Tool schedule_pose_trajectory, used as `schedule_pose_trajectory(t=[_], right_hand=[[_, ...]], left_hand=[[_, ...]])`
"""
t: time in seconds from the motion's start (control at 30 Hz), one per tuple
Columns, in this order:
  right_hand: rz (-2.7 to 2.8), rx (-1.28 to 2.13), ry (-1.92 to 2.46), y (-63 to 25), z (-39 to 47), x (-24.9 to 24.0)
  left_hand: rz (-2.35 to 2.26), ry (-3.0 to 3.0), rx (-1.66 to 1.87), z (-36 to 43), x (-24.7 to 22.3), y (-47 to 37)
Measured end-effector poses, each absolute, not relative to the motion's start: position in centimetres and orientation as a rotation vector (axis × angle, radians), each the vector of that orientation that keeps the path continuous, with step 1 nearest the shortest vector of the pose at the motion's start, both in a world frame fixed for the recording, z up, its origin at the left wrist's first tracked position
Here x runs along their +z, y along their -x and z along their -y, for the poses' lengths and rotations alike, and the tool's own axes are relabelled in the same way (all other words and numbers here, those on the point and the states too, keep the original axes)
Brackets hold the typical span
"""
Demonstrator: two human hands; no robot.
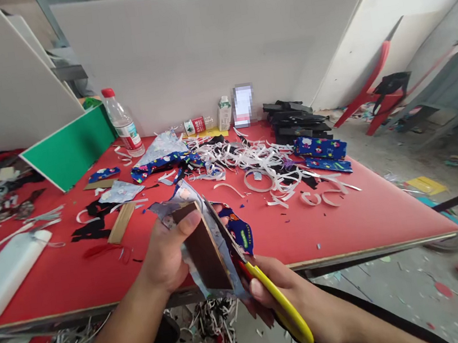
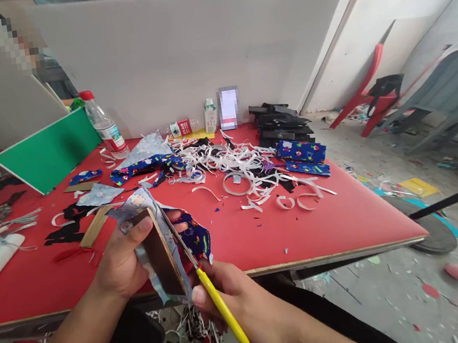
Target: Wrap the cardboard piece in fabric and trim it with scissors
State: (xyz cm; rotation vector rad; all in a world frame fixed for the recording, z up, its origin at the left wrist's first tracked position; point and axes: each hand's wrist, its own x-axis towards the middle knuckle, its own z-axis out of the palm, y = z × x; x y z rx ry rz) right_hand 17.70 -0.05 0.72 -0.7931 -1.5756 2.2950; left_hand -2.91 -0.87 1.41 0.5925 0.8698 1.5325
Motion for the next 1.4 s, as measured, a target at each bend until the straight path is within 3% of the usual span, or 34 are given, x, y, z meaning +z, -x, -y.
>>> schedule_pose_trajectory(t=[0.13, 0.3, 0.67, 1.07, 1.4], right_hand=[[1.608, 2.292, 0.771, -18.0, -0.1, 0.0], [1.607, 2.337, 0.815, -17.9, -0.3, -0.3], [1.576, 2.293, 0.738, -17.0, 0.1, 0.1], [1.497, 2.346, 0.745, -16.5, 1.2, 0.4], [1.529, 2.351, 0.71, -16.6, 0.7, 1.4]], left_hand=[[-1.008, -0.597, 1.733, 0.2, 1.8, 3.8], [-1.163, -0.703, 1.713, 0.1, 2.5, 5.4], [-1.043, -0.54, 1.614, 0.8, 2.4, 3.7], [-1.153, -0.357, 1.842, 1.2, 2.0, 2.3], [-0.844, -0.521, 1.602, 1.5, 2.6, 2.4]])
